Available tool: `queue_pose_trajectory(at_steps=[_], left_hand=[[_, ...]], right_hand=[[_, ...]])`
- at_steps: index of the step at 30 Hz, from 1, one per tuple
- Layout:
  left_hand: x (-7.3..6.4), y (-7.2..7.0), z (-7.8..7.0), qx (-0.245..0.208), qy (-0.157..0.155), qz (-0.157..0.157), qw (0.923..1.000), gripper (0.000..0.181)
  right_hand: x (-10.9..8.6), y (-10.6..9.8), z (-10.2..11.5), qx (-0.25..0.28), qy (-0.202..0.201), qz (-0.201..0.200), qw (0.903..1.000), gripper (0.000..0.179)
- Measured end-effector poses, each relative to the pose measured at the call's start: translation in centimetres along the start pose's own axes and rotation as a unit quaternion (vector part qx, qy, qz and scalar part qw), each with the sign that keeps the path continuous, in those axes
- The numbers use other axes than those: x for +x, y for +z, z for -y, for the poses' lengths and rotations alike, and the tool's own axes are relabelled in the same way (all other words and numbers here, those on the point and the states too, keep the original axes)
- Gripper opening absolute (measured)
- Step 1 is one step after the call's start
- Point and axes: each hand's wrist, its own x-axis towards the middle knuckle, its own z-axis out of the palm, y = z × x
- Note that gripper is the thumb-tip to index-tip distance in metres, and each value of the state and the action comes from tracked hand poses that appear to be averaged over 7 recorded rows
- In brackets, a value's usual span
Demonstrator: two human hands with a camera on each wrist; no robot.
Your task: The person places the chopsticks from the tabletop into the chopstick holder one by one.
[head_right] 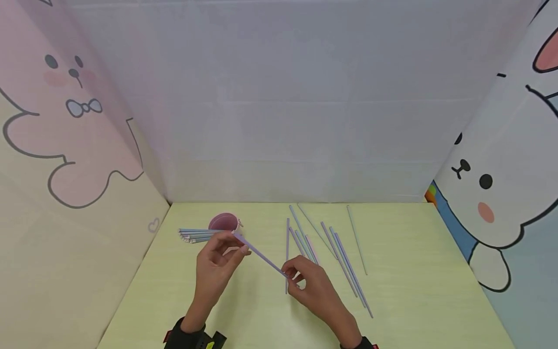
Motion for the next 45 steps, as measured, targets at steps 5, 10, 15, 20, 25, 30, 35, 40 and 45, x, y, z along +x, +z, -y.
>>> queue_pose_trajectory(at_steps=[5,10,15,20,25,30,35,40,45], left_hand=[[0.0,0.1,0.0,-0.02,0.007,0.005,0.9998,0.035],[0.0,0.3,-0.1,-0.058,0.009,0.008,0.9982,0.035],[0.0,0.6,-0.2,-0.081,0.001,0.01,0.9967,0.033],[-0.1,0.7,-0.3,-0.076,-0.014,0.006,0.997,0.032],[-0.1,0.8,-0.4,-0.066,-0.009,0.001,0.9978,0.031],[0.1,0.5,-0.8,-0.068,0.015,-0.005,0.9976,0.032],[0.5,-0.6,-1.4,-0.056,0.021,-0.033,0.9976,0.032],[0.9,-2.1,-2.1,-0.04,0.022,-0.075,0.9961,0.032],[1.4,-3.5,-2.6,-0.057,0.048,-0.096,0.9925,0.032]], right_hand=[[0.0,0.2,0.0,0.001,-0.012,0.004,0.9999,0.035],[-0.1,0.3,-0.2,0.001,-0.009,0.005,0.9999,0.035],[-0.2,0.5,-0.3,0.003,-0.025,0.004,0.9997,0.035],[-0.2,0.5,-0.2,0.008,-0.027,0.004,0.9996,0.037],[-0.3,0.4,-0.3,0.003,-0.025,0.013,0.9996,0.035],[-0.8,-0.2,-1.2,-0.028,-0.009,0.006,0.9995,0.036],[-1.5,-1.7,-2.7,-0.081,0.029,-0.026,0.9959,0.032],[-2.2,-4.0,-3.9,-0.151,0.087,-0.057,0.9831,0.028],[-3.1,-6.0,-5.1,-0.202,0.12,-0.091,0.9678,0.025]])
